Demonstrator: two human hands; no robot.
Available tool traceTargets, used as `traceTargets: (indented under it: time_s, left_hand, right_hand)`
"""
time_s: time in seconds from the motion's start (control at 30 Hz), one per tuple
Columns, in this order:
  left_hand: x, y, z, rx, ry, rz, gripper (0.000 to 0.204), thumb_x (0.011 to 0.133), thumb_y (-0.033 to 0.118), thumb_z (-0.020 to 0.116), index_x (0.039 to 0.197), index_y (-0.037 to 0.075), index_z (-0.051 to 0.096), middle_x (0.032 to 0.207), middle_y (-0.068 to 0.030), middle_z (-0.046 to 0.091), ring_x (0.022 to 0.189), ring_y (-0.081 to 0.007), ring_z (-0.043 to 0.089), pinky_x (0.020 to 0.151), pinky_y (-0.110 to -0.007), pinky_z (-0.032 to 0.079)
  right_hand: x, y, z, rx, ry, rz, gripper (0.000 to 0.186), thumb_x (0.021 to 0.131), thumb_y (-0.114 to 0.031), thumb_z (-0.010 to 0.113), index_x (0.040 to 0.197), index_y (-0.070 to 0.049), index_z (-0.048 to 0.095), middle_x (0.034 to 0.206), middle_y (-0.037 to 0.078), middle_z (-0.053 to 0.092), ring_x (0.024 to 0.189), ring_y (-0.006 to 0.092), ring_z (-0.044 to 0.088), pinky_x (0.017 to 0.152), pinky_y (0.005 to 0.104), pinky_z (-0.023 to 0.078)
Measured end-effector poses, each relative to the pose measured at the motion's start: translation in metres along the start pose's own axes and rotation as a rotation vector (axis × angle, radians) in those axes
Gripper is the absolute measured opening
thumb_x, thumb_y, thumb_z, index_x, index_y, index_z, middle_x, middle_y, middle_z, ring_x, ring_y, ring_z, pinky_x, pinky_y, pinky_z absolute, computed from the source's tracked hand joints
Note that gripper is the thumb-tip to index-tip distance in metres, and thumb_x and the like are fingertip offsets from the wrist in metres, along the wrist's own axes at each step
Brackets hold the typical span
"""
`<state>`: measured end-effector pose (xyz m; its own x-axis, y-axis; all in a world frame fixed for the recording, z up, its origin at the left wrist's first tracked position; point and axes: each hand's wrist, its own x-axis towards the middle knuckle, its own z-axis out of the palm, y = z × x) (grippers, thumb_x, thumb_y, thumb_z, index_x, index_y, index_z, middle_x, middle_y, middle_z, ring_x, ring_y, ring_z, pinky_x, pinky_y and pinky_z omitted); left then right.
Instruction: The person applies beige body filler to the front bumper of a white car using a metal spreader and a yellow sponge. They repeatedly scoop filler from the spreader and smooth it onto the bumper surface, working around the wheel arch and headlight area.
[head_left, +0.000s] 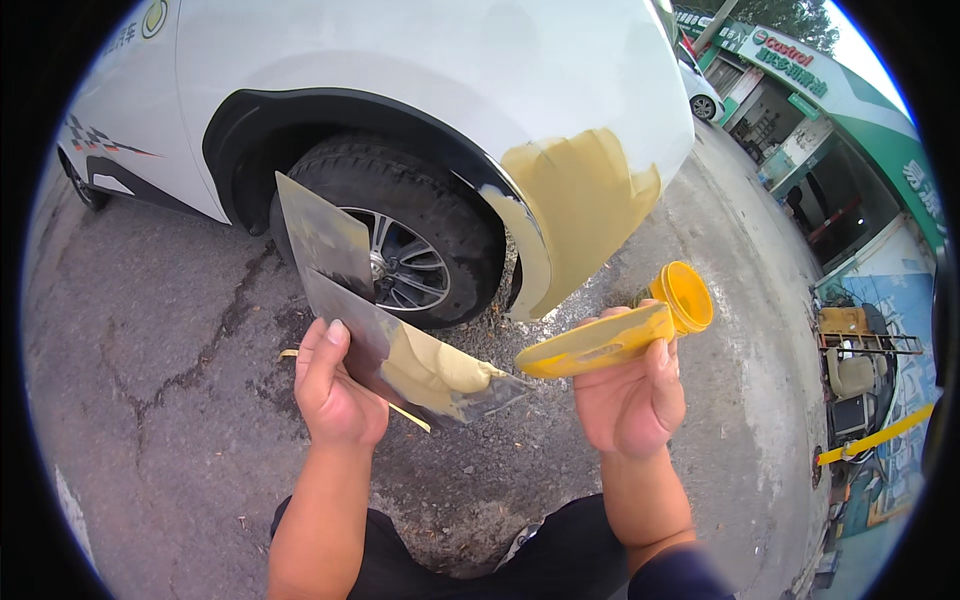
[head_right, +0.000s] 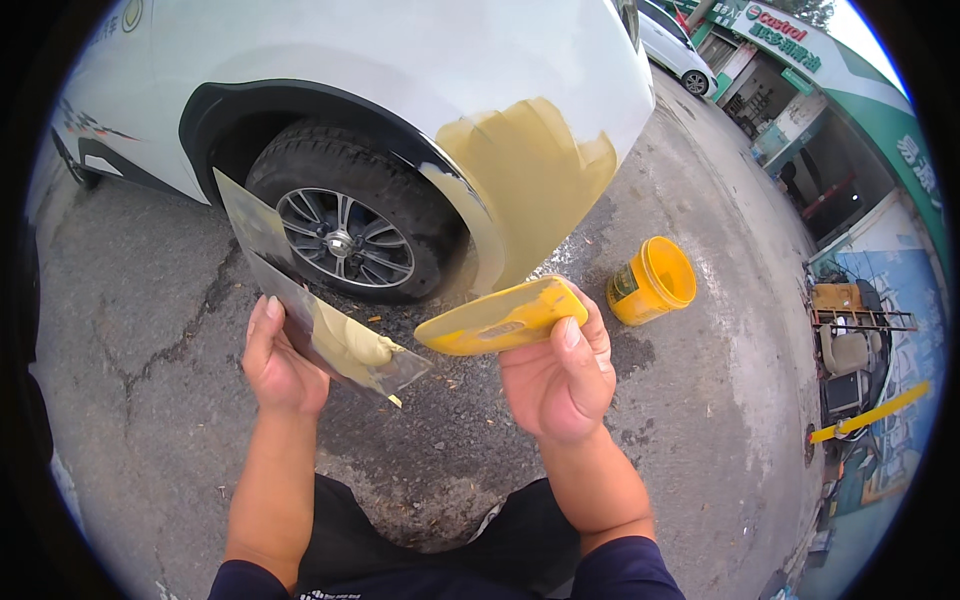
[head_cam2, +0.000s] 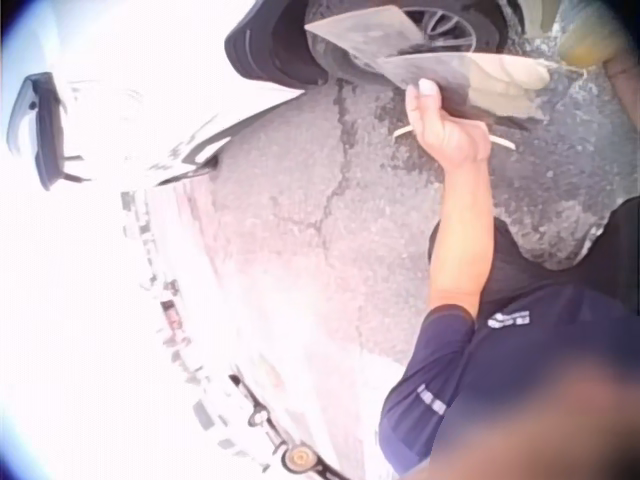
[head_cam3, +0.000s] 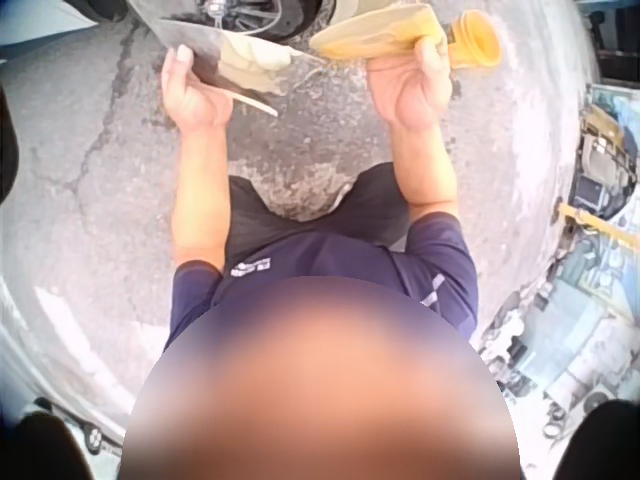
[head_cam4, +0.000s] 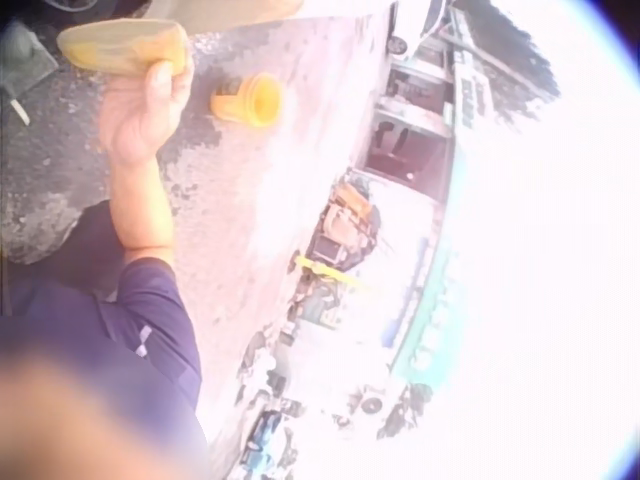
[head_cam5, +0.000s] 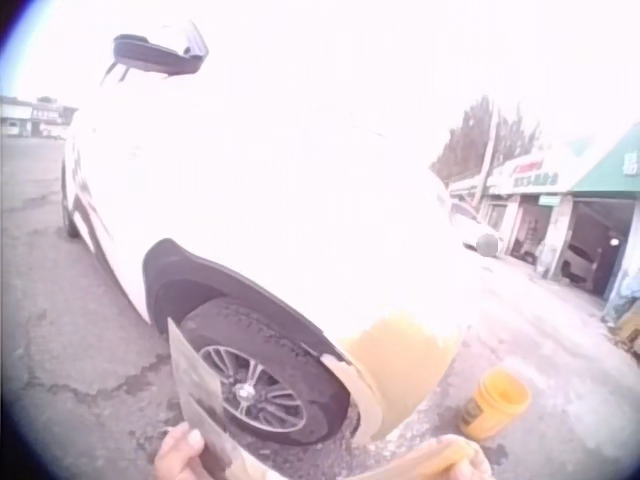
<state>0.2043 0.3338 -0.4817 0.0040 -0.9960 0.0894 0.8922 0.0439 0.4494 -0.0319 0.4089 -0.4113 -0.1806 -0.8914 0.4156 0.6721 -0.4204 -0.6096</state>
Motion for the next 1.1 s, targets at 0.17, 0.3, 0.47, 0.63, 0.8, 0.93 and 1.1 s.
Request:
traceTargets:
  time_s: [0.17,0.3,0.47,0.63,0.8,0.93,1.1]
  left_hand:
    - [0.000,0.005,0.001,0.062,0.013,0.058,0.026,0.098,0.018,0.055,0.117,0.001,0.062,0.112,-0.0085,0.069,0.104,-0.0190,0.065,0.095,-0.034,0.049]
    - [-0.002,0.010,0.003,-0.019,0.014,0.046,0.019,0.097,0.013,0.057,0.109,0.000,0.064,0.106,-0.0089,0.072,0.099,-0.0196,0.068,0.092,-0.034,0.052]
    - [-0.010,-0.004,0.005,-0.047,-0.061,-0.155,0.022,0.097,0.014,0.058,0.112,-0.001,0.065,0.106,-0.0097,0.072,0.097,-0.0198,0.068,0.089,-0.035,0.053]
    - [-0.009,-0.004,-0.001,-0.100,-0.062,-0.156,0.027,0.099,0.020,0.055,0.115,0.001,0.065,0.108,-0.0083,0.072,0.099,-0.0190,0.068,0.090,-0.033,0.054]
    - [0.002,0.002,-0.015,-0.140,0.038,-0.167,0.030,0.100,0.025,0.054,0.115,0.002,0.065,0.107,-0.0080,0.071,0.101,-0.0213,0.068,0.091,-0.037,0.054]
    - [0.006,-0.006,-0.021,-0.135,0.055,-0.207,0.031,0.099,0.025,0.054,0.118,0.002,0.063,0.113,-0.0097,0.070,0.107,-0.0242,0.066,0.097,-0.040,0.050]
    - [0.010,-0.012,-0.025,-0.176,0.060,-0.229,0.033,0.099,0.025,0.054,0.122,0.002,0.061,0.120,-0.0104,0.068,0.112,-0.0254,0.064,0.101,-0.040,0.048]
  right_hand:
    - [0.001,-0.004,0.014,-0.499,-0.357,0.106,0.030,0.100,-0.011,0.057,0.127,0.000,0.065,0.109,0.013,0.067,0.103,0.0219,0.064,0.093,0.0385,0.051]
    - [0.005,0.002,0.020,-0.856,-0.392,0.280,0.029,0.100,-0.017,0.059,0.121,0.003,0.064,0.103,0.013,0.068,0.095,0.0186,0.064,0.085,0.0316,0.051]
    - [0.019,0.015,0.021,-0.199,-0.120,0.605,0.024,0.091,-0.017,0.063,0.106,0.001,0.059,0.092,0.011,0.065,0.083,0.0173,0.064,0.075,0.0312,0.053]
    - [0.023,0.029,0.015,-0.423,-0.156,0.768,0.027,0.085,-0.012,0.065,0.108,-0.001,0.058,0.092,0.008,0.064,0.079,0.0146,0.063,0.073,0.0284,0.053]
    - [0.063,0.013,-0.001,-0.687,0.170,0.375,0.037,0.082,-0.003,0.063,0.118,0.003,0.057,0.097,0.007,0.066,0.082,0.0154,0.065,0.076,0.0319,0.055]
    - [0.105,-0.001,0.003,-1.770,-0.111,-0.495,0.030,0.084,0.001,0.067,0.113,-0.005,0.068,0.100,0.008,0.066,0.087,0.0221,0.064,0.078,0.0346,0.053]
    - [0.152,0.005,0.011,-2.199,-0.506,-1.089,0.037,0.074,0.000,0.070,0.109,-0.013,0.073,0.102,0.005,0.063,0.094,0.0271,0.060,0.081,0.0386,0.051]
